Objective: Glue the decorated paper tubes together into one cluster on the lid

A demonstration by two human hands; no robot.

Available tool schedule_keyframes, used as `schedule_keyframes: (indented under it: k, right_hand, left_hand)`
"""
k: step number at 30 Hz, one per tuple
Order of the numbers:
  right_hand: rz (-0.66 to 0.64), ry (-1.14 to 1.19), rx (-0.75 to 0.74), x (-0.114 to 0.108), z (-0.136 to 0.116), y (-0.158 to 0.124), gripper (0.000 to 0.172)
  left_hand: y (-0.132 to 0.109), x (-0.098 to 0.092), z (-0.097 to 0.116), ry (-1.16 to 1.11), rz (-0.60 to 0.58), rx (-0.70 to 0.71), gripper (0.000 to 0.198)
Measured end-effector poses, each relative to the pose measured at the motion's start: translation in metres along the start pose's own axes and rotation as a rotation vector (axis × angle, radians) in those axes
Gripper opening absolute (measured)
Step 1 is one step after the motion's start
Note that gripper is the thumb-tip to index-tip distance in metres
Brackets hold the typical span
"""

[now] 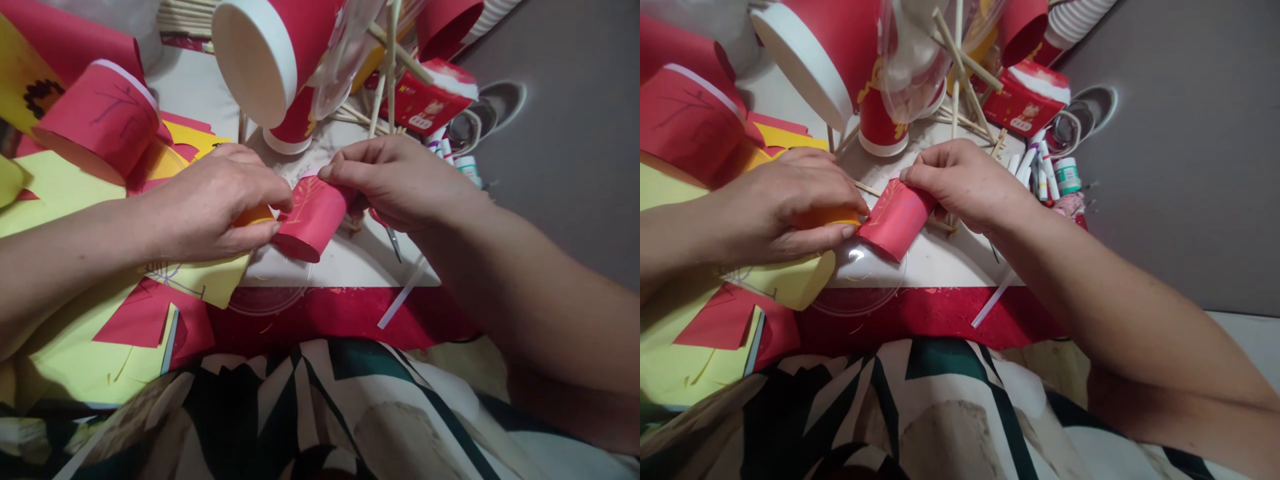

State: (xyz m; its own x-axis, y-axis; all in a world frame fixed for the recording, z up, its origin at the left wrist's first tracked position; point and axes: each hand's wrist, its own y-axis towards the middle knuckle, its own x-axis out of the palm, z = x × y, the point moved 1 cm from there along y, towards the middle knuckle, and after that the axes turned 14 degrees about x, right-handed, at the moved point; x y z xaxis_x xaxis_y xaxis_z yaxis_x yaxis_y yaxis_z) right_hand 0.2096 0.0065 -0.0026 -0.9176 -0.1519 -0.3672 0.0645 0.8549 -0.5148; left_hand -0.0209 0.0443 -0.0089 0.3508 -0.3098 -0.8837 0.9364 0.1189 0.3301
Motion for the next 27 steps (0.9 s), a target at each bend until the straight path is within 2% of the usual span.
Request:
schedule_keyframes:
  k: [5,12,18,22,27]
  right_hand:
    - [0.015,0.013,0.014,0.003,-0.001,-0.002,0.033]
    - [0.084,-0.027,-0.022,0.007,-0.003,-0.005,0.037]
    - [0.065,-0.056,-0.122,0.005,0.009,-0.003,0.034]
    - [0.179,-0.144,-0.300,0.004,0.011,-0.005,0.036]
    - [0.414,-0.333,-0.526,-0.002,0.015,-0.027,0.024]
  left_hand:
    - [0.001,0.001,0.002,0.018,0.000,0.045,0.030]
    - [0.008,0.004,0.014,0.058,-0.057,0.055,0.024]
    - [0.011,0.000,0.017,0.011,-0.037,0.050,0.023]
    - [0.014,-0.013,0.017,-0.035,0.048,0.004,0.019]
    - [0.014,-0.022,0.017,-0.019,0.133,0.019,0.023]
